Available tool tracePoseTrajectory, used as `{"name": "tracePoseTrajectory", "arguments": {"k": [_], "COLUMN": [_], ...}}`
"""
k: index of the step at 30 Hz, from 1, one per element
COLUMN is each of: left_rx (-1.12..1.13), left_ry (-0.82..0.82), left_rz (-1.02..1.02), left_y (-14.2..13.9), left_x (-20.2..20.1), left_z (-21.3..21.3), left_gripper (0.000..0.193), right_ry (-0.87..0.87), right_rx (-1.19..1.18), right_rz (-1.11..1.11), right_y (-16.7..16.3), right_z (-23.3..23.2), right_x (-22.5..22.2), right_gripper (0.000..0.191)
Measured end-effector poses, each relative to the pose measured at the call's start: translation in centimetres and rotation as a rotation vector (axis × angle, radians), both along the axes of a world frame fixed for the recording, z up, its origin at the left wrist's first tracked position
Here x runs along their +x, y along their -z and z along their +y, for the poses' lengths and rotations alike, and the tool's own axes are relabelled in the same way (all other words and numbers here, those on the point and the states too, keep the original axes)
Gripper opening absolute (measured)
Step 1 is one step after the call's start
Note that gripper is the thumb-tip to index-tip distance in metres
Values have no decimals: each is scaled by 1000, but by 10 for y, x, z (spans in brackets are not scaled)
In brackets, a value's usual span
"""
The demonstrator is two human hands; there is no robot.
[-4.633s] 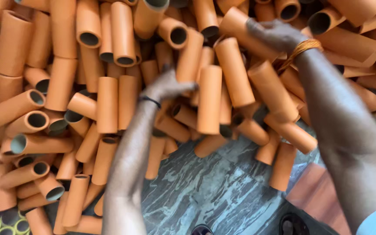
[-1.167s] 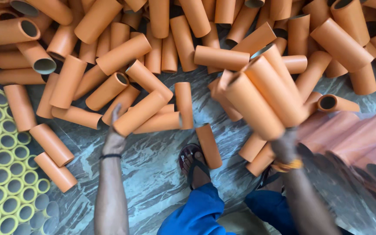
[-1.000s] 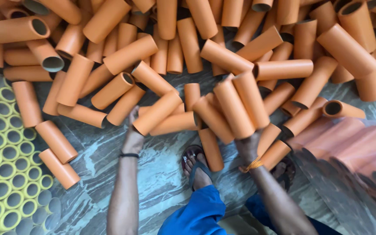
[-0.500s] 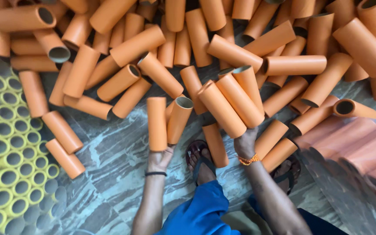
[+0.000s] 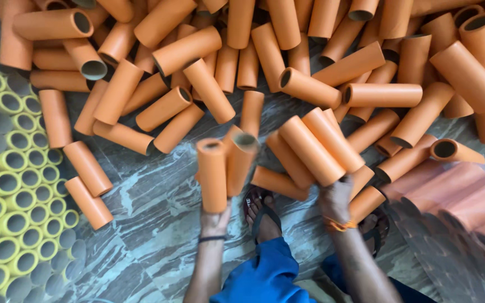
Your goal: The person sits on the floor and repeatedly picks up handfuls of orange cylindrical objects from a large pile. They place the cylinders into a clear plastic bag, arranging them in rows. The person continues this process, filling the bag with the cylinders.
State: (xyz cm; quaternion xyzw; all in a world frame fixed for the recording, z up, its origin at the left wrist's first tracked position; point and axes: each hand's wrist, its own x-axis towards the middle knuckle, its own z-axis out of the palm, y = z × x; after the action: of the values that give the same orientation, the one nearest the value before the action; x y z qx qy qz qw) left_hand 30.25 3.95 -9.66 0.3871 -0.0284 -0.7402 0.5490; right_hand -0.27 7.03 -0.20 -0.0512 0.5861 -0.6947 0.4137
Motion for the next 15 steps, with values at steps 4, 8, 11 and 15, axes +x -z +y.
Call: {"name": "tracePoseTrajectory", "arguments": {"k": [4, 8, 11, 15], "left_rx": [-89, -327, -391, -889], "left_ry": [504, 940, 1164, 886], "left_rz": [-203, -321, -389, -746], "left_y": [-17, -10, -10, -28], "left_x": [3, -52, -93, -80], "left_z": [-13, -47, -64, -47], "left_gripper": [36, 31, 32, 41], "right_ry": [-205, -435, -556, -603], "right_rx": [28, 177, 287, 292], "right_rz": [291, 1016, 1241, 1269], "right_y": [-47, -89, -113, -132], "right_z": [19, 11, -8, -23], "right_x": [-55, -79, -78, -77], "right_gripper": [39, 44, 31, 42]}}
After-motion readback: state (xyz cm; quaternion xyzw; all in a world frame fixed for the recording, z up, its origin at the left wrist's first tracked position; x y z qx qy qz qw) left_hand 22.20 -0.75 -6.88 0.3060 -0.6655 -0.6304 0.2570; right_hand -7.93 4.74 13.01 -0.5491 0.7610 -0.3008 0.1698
